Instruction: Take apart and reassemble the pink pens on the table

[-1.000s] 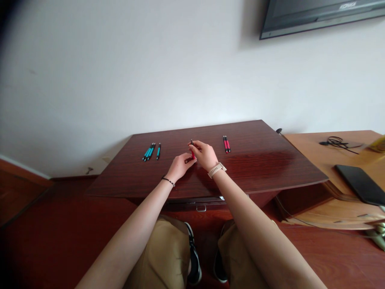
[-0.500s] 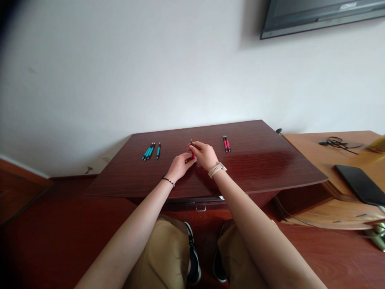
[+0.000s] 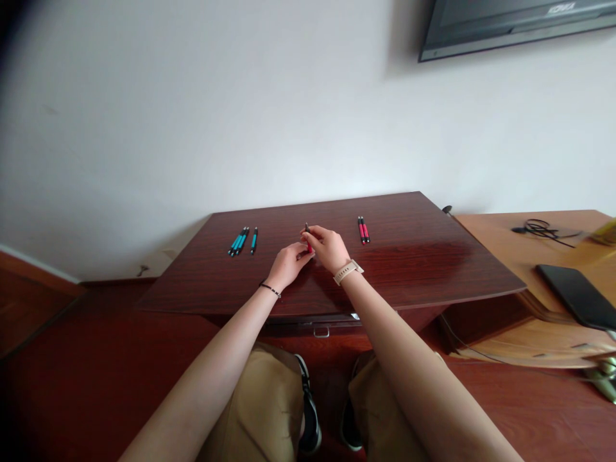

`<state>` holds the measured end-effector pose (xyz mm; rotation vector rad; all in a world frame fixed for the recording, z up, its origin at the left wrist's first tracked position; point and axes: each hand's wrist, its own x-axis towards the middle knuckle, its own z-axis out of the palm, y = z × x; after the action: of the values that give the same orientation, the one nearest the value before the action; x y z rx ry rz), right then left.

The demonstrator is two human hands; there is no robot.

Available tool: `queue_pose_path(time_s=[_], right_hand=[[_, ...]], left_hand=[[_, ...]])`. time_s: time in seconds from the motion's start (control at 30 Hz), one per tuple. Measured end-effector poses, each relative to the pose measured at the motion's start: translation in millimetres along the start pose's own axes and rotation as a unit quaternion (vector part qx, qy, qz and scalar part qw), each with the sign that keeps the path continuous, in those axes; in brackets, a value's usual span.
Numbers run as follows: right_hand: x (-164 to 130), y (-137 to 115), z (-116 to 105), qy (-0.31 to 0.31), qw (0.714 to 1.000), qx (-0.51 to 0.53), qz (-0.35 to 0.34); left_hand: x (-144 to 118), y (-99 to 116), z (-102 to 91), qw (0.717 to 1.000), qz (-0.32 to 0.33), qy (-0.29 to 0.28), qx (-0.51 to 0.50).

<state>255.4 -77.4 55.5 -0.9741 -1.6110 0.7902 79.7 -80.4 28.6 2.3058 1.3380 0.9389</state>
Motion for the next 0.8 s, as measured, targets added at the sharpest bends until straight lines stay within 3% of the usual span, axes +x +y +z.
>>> queue_pose_path(time_s=[0.27,0.6,0.8], right_hand=[[-0.2,-0.7,-0.2,0.012,1.000,-0.015,-0.006],[-1.2,-2.2,0.1,0.083,0.992,-0.089,-0.018],[-1.3,0.6,0.2,0.067,0.994,-0.087,-0.028]], left_hand=[[0.2,-3.2,1.1,1.000,0.008,0.009,0.002],[-0.5,-4.0,2.2,1.000,0.010,0.014,-0.016],[-0.5,-5.4,3.4,1.000,0.006,0.023,-0.015]])
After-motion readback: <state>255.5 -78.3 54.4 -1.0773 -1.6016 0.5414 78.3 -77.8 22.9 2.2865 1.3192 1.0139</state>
